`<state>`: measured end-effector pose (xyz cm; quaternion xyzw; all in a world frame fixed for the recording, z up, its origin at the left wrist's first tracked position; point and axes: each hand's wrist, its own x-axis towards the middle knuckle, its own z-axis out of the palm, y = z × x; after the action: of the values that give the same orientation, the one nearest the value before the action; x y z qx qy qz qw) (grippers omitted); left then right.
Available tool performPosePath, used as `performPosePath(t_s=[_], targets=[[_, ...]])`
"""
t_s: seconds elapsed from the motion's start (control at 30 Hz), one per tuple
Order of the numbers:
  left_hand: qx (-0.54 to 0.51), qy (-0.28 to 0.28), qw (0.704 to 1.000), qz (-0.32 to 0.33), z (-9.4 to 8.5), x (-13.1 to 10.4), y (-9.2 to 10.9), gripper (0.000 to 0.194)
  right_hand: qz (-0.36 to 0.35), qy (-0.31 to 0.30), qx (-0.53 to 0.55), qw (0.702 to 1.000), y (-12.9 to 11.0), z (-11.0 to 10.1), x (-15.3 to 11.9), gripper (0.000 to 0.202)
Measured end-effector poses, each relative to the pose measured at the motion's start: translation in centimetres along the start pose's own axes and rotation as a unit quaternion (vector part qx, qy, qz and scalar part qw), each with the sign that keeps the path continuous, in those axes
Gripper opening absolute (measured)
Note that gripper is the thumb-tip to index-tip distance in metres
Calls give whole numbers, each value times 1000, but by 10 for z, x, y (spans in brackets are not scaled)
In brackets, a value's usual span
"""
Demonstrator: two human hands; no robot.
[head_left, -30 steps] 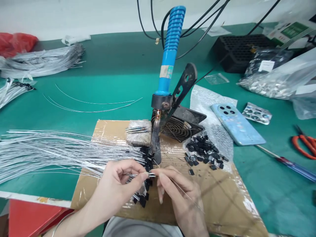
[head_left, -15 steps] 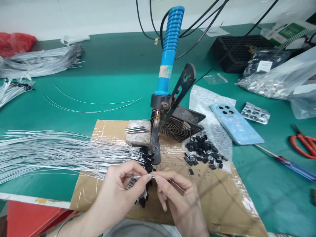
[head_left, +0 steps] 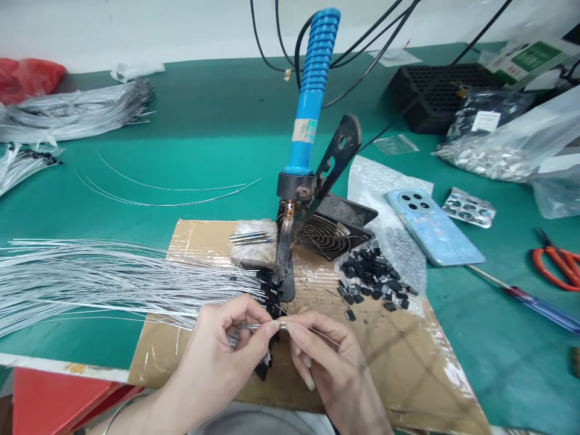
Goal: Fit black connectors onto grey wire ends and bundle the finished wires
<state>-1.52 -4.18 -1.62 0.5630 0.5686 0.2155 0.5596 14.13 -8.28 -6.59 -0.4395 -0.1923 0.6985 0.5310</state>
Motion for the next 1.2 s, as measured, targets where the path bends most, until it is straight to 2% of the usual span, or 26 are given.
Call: performPosePath(t_s=[0.5, 0.63, 0.87, 0.97, 1.2], targets=[[40, 120, 986, 112, 17, -4, -8, 22, 10, 37, 49, 998, 10, 6, 1, 23], [30, 120, 988, 97, 18, -3, -7, 24, -2, 38, 53, 998, 12, 5, 1, 22], [-21, 103, 994, 26, 13, 0, 0, 24, -8, 39, 54, 998, 5, 10, 1, 25], [-31, 109, 993, 25, 13, 0, 2, 24, -17, 61, 24, 998, 5, 10, -1, 20], [-63, 108, 991, 40, 15, 2, 4, 19, -57, 51, -37, 996, 10, 0, 0, 17]])
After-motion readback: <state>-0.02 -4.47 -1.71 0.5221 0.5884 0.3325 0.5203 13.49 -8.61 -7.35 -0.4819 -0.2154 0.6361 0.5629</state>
